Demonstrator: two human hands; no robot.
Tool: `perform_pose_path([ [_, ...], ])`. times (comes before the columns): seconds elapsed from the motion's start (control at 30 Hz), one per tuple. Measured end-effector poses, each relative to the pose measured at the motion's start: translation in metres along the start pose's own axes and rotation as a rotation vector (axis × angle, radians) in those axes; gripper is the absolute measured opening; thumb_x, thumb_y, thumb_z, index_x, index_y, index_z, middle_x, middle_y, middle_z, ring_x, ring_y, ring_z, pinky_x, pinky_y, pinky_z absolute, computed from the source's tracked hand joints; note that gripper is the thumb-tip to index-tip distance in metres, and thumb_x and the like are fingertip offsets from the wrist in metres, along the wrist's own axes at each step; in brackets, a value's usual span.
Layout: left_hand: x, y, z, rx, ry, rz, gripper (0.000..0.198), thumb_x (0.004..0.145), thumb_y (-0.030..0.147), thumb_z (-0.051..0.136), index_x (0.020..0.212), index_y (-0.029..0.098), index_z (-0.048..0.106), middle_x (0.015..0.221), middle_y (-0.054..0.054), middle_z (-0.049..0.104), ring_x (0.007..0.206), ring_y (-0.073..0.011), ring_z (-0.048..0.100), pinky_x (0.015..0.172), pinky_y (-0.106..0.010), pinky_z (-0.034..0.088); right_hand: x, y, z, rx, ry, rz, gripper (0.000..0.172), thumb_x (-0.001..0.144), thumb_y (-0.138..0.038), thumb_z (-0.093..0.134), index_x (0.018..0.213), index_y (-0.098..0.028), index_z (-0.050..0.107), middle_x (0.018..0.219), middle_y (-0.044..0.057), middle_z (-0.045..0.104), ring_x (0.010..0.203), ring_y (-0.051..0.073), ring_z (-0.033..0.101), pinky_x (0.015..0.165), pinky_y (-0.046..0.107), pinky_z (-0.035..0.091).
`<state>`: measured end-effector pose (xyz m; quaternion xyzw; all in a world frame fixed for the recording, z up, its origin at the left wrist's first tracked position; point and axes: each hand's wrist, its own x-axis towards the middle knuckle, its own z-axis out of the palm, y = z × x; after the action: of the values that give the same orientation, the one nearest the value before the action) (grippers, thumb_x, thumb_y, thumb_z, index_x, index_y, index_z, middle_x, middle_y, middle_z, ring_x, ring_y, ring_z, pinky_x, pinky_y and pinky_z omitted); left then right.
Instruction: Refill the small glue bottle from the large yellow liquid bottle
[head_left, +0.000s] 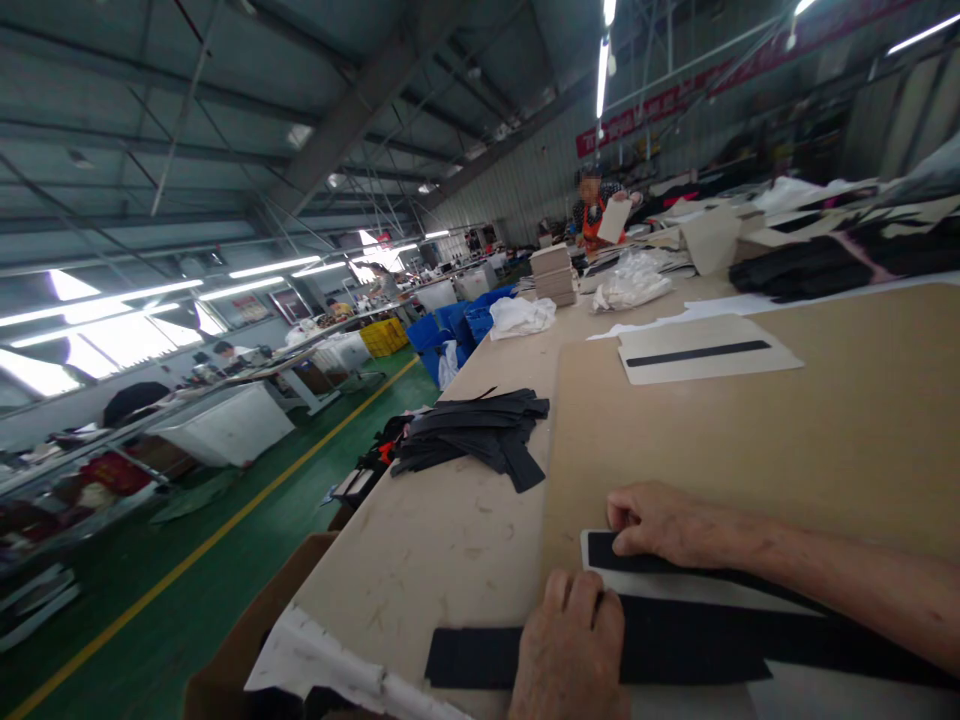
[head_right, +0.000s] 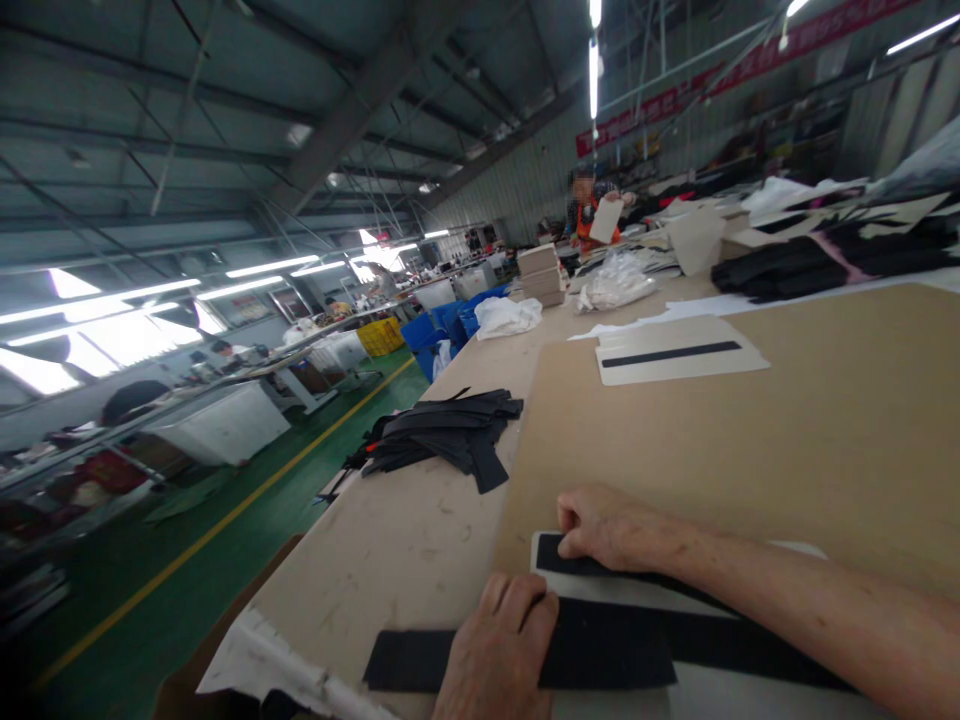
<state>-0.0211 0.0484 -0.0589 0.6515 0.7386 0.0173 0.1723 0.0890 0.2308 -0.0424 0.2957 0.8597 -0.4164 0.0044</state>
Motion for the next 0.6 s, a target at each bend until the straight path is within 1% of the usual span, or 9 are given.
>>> perform_pose_path([
  [0.23,0.002,0.002,-0.003,0.034,-0.007,-0.013,0.058,0.076,0.017,0.049,0.133,0.014,0.056,0.145,-0.013,0.051,0.125,-0.0373,0.048,0.103,-0.055,0.051,0.006,-0.002,0.001,-0.060,-0.001,0.008,0.013,0.065,-0.020,0.068,0.072,-0.021,0.057,0.066,-0.004,0.057,0.063,0.013,0.050,0.053,0.027,0.029],
  [0.33,0.000,0.005,-0.005,0.069,-0.017,-0.040,0.057,0.077,0.014,0.045,0.133,0.015,0.056,0.157,-0.013,0.040,0.132,-0.0383,0.044,0.105,-0.055,0.050,0.005,-0.003,-0.001,-0.082,-0.013,0.007,0.013,0.066,-0.019,0.067,0.072,-0.021,0.056,0.066,-0.004,0.057,0.063,0.013,0.051,0.054,0.027,0.029],
  [0.4,0.001,0.006,-0.007,0.073,-0.019,-0.029,0.054,0.079,0.016,0.046,0.132,0.015,0.056,0.164,-0.013,0.029,0.136,-0.0393,0.042,0.106,-0.055,0.050,0.005,-0.005,0.000,-0.098,-0.013,0.008,0.012,0.067,-0.019,0.068,0.072,-0.021,0.056,0.067,-0.004,0.058,0.065,0.014,0.051,0.055,0.027,0.029],
  [0.43,0.001,0.006,-0.008,0.070,-0.020,-0.019,0.052,0.079,0.017,0.048,0.130,0.014,0.057,0.165,-0.014,0.027,0.136,-0.0400,0.042,0.106,-0.055,0.050,0.005,-0.006,0.000,-0.106,-0.009,0.009,0.012,0.067,-0.019,0.068,0.072,-0.021,0.057,0.067,-0.004,0.058,0.065,0.014,0.052,0.055,0.027,0.029],
  [0.53,0.004,0.005,-0.010,0.072,-0.031,0.014,0.050,0.079,0.021,0.052,0.127,0.012,0.059,0.164,-0.016,0.029,0.135,-0.0419,0.043,0.106,-0.056,0.050,0.005,-0.009,0.001,-0.118,0.002,0.016,0.012,0.067,-0.019,0.068,0.072,-0.021,0.057,0.067,-0.004,0.056,0.065,0.014,0.051,0.055,0.027,0.029],
  [0.6,0.006,0.005,-0.012,0.080,-0.036,0.025,0.050,0.079,0.020,0.052,0.127,0.011,0.060,0.163,-0.017,0.031,0.135,-0.0419,0.043,0.107,-0.055,0.049,0.004,-0.010,-0.005,-0.105,-0.012,0.026,0.014,0.066,-0.021,0.069,0.074,-0.021,0.058,0.067,-0.004,0.056,0.065,0.014,0.051,0.054,0.027,0.029],
])
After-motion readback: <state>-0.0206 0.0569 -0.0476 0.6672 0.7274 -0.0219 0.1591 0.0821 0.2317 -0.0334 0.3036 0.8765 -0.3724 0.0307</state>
